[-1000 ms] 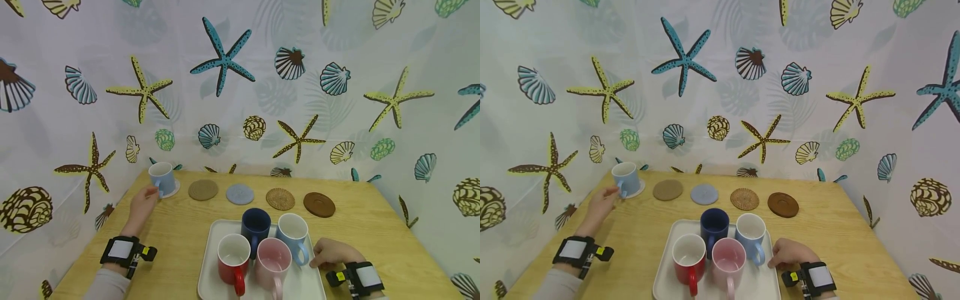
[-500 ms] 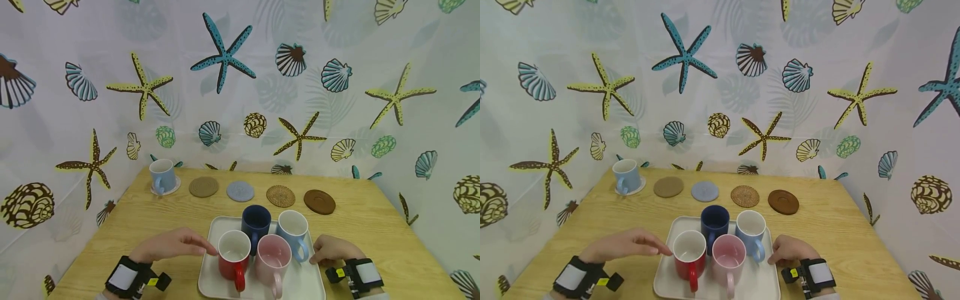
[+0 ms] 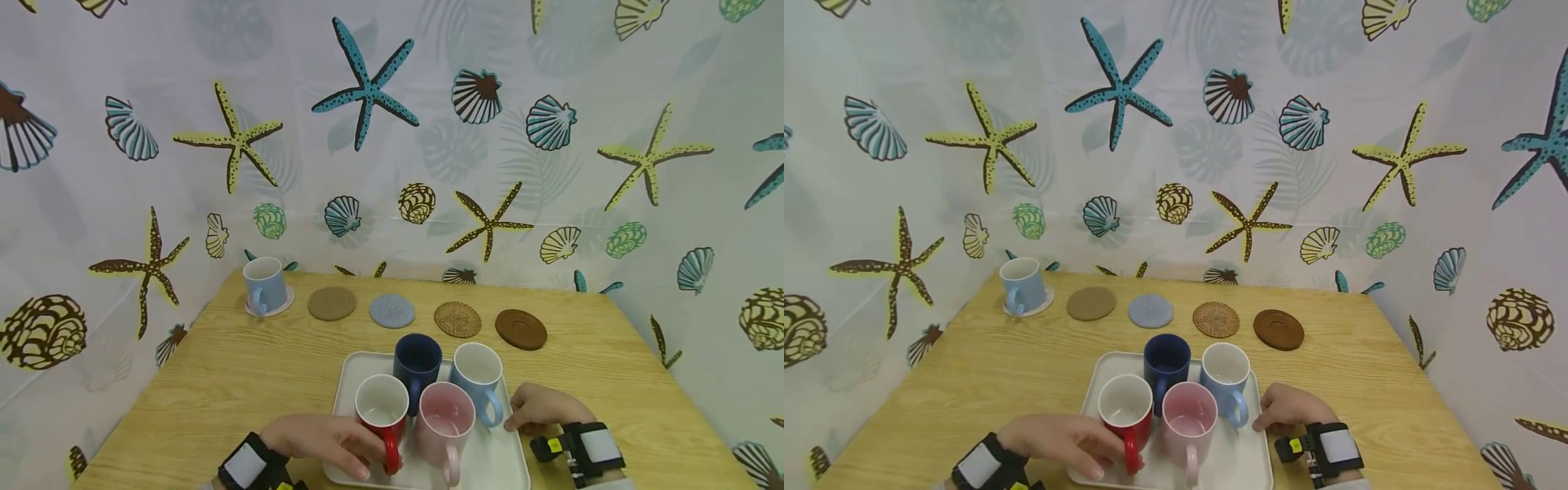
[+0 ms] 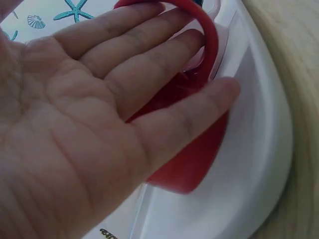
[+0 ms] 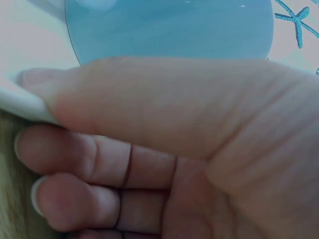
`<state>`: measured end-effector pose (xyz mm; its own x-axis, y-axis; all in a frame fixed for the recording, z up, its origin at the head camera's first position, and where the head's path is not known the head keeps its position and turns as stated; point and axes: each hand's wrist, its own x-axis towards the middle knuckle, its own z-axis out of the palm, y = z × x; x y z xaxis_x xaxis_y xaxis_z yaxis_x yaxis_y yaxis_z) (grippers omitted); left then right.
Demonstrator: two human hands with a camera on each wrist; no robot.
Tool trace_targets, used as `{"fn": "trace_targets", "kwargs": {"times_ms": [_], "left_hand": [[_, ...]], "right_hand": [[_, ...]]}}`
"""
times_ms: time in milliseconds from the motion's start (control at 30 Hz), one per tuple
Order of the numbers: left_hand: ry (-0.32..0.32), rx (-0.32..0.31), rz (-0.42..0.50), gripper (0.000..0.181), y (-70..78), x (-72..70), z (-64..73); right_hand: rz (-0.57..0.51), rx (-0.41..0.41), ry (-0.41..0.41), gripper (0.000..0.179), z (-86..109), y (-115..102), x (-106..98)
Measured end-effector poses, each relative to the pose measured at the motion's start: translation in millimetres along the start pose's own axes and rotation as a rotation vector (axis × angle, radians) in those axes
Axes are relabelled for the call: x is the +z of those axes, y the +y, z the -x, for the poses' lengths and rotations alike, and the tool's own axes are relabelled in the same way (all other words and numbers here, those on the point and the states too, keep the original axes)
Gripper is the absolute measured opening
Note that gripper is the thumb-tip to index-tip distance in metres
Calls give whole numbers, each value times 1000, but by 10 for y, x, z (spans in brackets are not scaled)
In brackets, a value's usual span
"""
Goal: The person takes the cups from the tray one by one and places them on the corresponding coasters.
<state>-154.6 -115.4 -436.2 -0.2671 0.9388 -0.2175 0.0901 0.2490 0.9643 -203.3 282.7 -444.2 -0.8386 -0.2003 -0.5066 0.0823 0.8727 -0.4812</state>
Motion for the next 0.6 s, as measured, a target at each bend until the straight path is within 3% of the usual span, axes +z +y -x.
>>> {"fn": "trace_targets", "kwargs": {"times_ms": [133,233,467,600], "left_hand": [[4,-36,31,43,6,13,9],[44,-58,23,40,8,-12,51],[246,-71,214,48,-34,-69,156],[365,-84,237,51,-48,-88,173]], "right_hand": [[-8,-2,-3,22,7,-13,-10],[-12,-4,-6,23,9,-16,-19],[-14,-7,-14,23,-1,-5,-24],[-16,-6,-16,23,-11,11,-13]]}}
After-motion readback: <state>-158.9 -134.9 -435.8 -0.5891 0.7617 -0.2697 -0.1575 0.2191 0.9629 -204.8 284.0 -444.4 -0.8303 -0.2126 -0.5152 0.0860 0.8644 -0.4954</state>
